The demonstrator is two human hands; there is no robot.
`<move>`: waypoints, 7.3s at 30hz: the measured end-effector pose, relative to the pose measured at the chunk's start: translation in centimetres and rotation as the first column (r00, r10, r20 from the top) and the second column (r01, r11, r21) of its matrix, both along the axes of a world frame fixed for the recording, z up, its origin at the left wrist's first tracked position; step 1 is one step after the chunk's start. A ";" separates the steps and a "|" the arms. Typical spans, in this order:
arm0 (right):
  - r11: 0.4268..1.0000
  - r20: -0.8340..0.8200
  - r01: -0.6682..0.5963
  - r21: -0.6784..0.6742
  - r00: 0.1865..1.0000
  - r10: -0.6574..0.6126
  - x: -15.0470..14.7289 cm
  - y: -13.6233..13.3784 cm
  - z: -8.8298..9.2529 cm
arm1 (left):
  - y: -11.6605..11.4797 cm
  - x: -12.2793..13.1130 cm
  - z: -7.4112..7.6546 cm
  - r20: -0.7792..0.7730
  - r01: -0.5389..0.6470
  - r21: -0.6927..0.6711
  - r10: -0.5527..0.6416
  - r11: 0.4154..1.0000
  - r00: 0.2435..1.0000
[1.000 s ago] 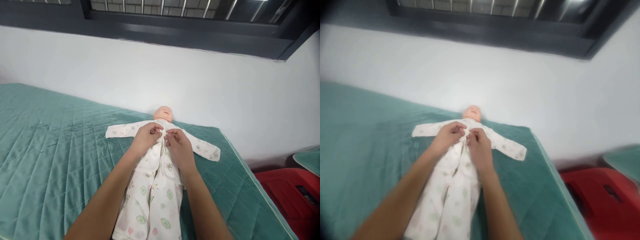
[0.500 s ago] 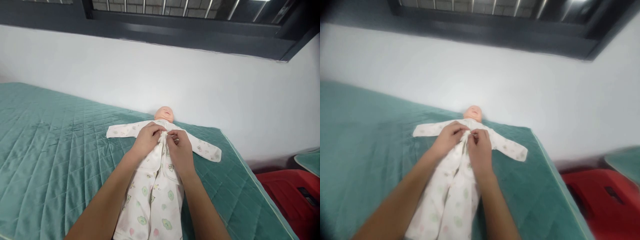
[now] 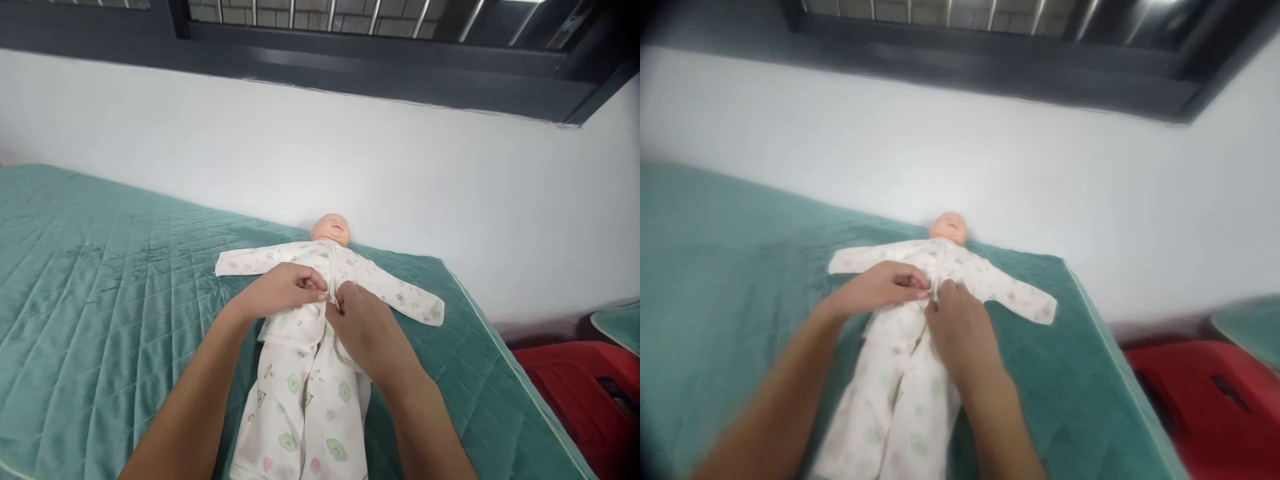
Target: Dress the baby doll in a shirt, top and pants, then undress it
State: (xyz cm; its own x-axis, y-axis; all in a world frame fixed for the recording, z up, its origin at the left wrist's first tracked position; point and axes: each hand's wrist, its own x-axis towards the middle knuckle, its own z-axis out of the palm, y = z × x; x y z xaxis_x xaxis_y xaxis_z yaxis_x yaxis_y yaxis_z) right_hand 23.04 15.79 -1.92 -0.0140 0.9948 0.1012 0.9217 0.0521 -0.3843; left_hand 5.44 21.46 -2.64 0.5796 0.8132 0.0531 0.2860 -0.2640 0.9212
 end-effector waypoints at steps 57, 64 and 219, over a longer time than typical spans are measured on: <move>0.965 -0.901 -0.241 -0.106 0.433 0.009 2.1 2.3 -2.2 | -0.1 1.1 -0.9 0.119 0.007 -0.216 0.019 0.976 0.993; 0.966 -0.882 -0.230 -0.114 0.471 0.008 2.0 2.2 -2.0 | -0.4 1.2 -0.5 0.068 -0.031 -0.186 0.045 0.982 0.997; 0.946 0.340 -0.235 0.224 0.929 0.150 -6.0 -17.3 -6.6 | -18.2 -6.5 -10.6 -0.102 -0.302 0.455 0.386 0.838 0.917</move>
